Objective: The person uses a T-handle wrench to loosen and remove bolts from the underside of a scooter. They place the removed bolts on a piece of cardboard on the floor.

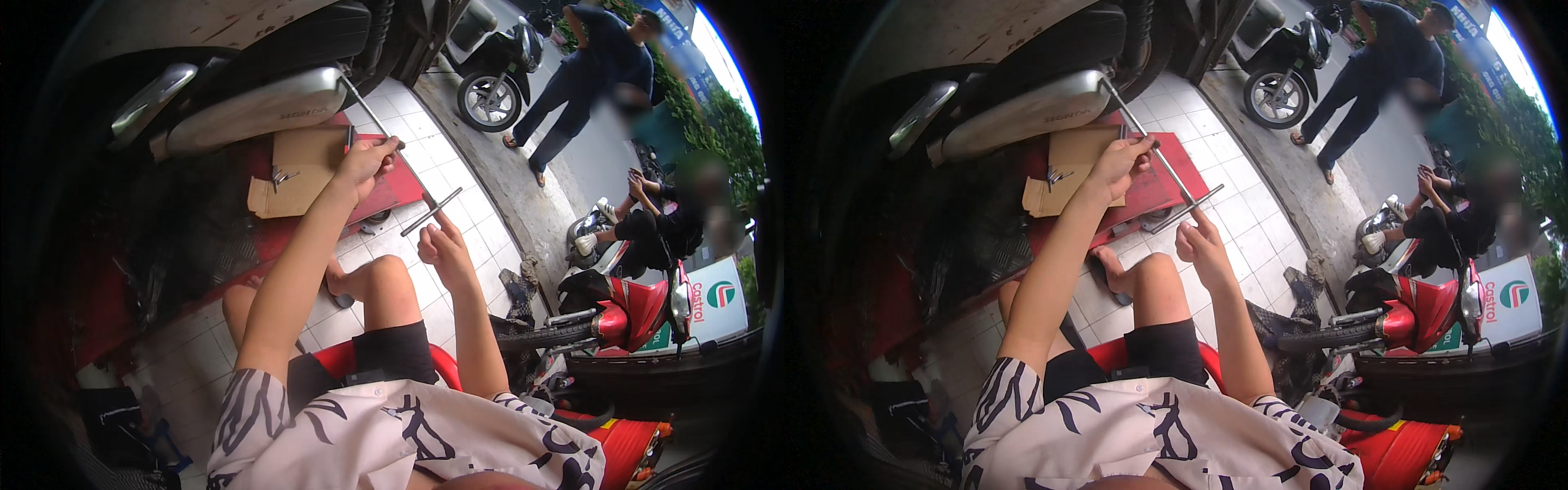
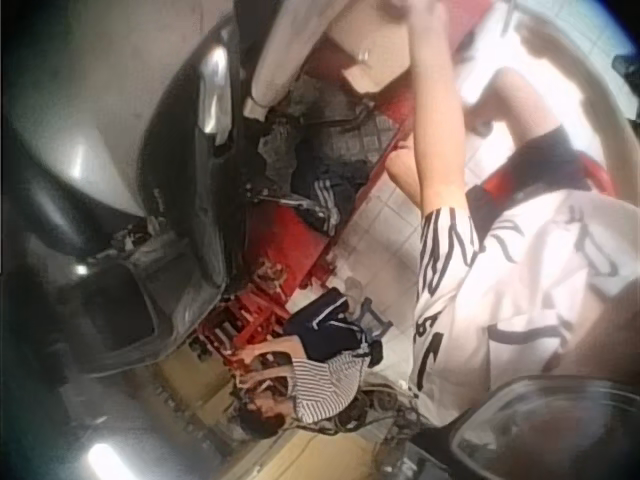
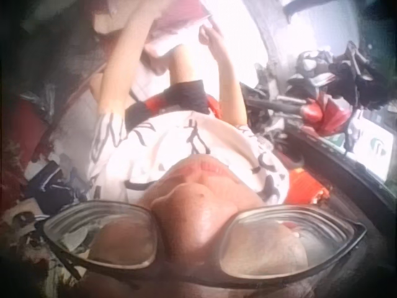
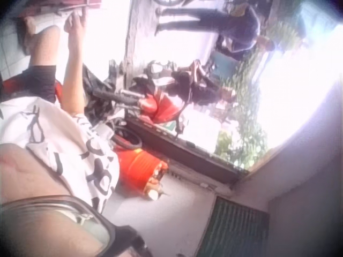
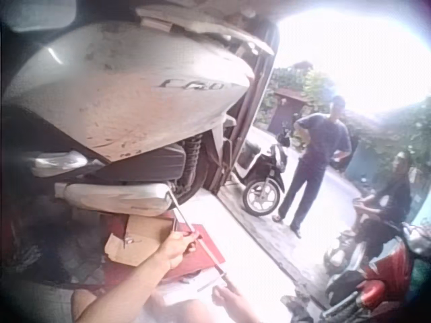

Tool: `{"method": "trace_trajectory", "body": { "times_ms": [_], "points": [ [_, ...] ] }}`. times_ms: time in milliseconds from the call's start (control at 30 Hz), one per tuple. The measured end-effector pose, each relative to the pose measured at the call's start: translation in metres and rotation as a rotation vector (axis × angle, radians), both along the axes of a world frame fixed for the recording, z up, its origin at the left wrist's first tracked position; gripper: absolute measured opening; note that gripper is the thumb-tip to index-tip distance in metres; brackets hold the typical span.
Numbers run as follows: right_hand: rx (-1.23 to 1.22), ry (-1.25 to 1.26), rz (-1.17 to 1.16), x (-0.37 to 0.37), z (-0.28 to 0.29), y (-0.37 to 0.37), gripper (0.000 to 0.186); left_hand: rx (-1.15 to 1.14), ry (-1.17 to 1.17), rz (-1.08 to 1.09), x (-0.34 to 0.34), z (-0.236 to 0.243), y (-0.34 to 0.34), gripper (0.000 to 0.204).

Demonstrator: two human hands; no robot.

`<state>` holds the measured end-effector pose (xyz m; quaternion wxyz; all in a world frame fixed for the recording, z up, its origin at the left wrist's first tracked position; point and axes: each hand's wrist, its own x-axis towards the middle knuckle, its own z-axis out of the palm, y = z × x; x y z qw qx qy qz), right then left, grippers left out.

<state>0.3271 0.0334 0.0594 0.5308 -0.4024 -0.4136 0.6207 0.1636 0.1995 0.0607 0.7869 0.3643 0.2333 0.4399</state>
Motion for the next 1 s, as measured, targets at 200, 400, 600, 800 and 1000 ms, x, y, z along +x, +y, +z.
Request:
{"method": "trace_trajectory", "body": {
  "times_ms": [200,400,600,800,1000],
  "points": [
    [0.078,-0.069,-0.177,0.057,0.009,0.007,0.064,0.042,-0.017,0.092,-0.008,0.0,-0.013,0.022],
    [0.552,-0.058,-0.397,0.108,0.125,0.026,0.052,0.111,0.1,-0.027,-0.015,-0.016,-0.062,0.023],
    [0.383,-0.527,0.001,-0.008,0.111,0.128,0.03,0.068,0.2,-0.013,-0.04,-0.021,-0.1,0.023],
    [0.124,-0.539,0.003,-0.081,0.06,0.263,0.029,0.023,0.128,0.02,-0.046,-0.041,-0.097,0.022],
    [0.236,-0.751,0.105,-0.067,0.07,0.246,0.036,-0.006,0.126,0.06,-0.04,-0.026,-0.067,0.023]
  ]
}}
